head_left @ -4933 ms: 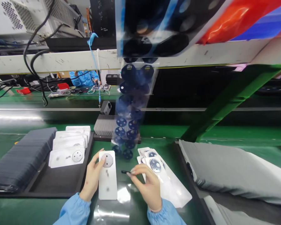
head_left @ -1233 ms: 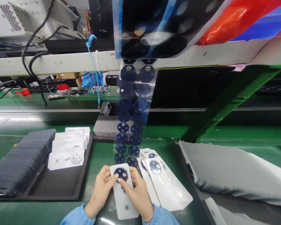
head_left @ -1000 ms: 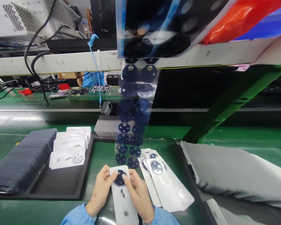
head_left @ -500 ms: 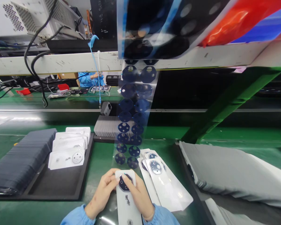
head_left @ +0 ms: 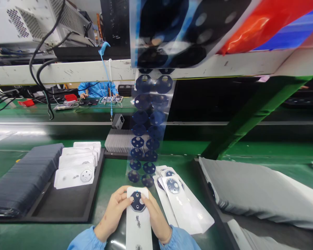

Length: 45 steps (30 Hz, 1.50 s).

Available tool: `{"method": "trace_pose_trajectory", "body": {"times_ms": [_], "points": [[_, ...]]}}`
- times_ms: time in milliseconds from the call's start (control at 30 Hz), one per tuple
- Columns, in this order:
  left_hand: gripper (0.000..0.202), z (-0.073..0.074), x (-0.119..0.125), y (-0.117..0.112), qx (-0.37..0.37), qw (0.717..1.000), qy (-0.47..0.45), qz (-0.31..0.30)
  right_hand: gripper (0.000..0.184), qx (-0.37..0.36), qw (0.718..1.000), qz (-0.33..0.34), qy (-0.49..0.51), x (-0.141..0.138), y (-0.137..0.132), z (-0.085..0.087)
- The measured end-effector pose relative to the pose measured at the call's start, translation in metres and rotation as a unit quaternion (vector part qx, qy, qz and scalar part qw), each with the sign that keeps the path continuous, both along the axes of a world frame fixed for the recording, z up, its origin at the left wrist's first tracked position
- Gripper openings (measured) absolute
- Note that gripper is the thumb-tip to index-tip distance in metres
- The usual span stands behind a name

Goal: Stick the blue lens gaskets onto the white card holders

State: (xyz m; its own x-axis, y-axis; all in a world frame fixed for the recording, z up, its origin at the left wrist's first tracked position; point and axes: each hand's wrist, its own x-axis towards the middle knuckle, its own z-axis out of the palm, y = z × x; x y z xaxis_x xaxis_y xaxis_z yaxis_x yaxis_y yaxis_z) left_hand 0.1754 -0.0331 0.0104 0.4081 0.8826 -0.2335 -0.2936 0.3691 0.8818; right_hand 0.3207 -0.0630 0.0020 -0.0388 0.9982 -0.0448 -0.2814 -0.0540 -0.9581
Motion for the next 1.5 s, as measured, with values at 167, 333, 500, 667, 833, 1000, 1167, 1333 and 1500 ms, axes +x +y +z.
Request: {"method": "trace_pose_trajectory", "body": {"times_ms": [167,333,500,667,833,1000,1167,1333,1500], "points": [[0.026,-0.002,-0.003,0.0,0.026,1.0,0.016,0.006,0.029,0.011,0.999,0.007,-0.048,0.0,0.0,0.0],[0.024,-0.002,-0.002,-0.003,0.045,0.998,0.033,-0.039,0.027,0.021,0.994,-0.026,-0.1,-0.003,0.0,-0.007],[0.025,-0.002,-0.003,-0.007,0.051,0.997,0.035,-0.054,0.029,0.014,0.993,-0.045,-0.108,-0.003,0.001,-0.008],[0.026,-0.001,-0.004,-0.006,0.041,0.997,0.026,-0.059,0.039,-0.019,0.993,-0.043,-0.104,-0.002,0.0,-0.007],[0.028,0.004,-0.001,-0.004,0.033,0.998,0.021,-0.054,0.033,-0.03,0.995,-0.034,-0.084,0.0,0.001,-0.006],[0.036,0.004,-0.001,-0.001,0.017,0.999,0.001,-0.038,0.027,-0.036,0.998,-0.019,-0.051,0.004,0.003,0.001],[0.043,0.002,-0.007,0.005,0.016,1.0,0.011,0.014,0.028,0.001,0.997,0.032,-0.074,0.008,0.004,0.003],[0.048,-0.004,-0.007,0.006,0.031,0.997,0.049,0.05,0.033,0.032,0.994,0.035,-0.099,0.004,0.005,-0.001],[0.033,0.003,-0.02,0.014,0.138,0.971,0.12,0.151,0.038,0.036,0.997,0.014,-0.06,0.021,0.009,0.009]]}}
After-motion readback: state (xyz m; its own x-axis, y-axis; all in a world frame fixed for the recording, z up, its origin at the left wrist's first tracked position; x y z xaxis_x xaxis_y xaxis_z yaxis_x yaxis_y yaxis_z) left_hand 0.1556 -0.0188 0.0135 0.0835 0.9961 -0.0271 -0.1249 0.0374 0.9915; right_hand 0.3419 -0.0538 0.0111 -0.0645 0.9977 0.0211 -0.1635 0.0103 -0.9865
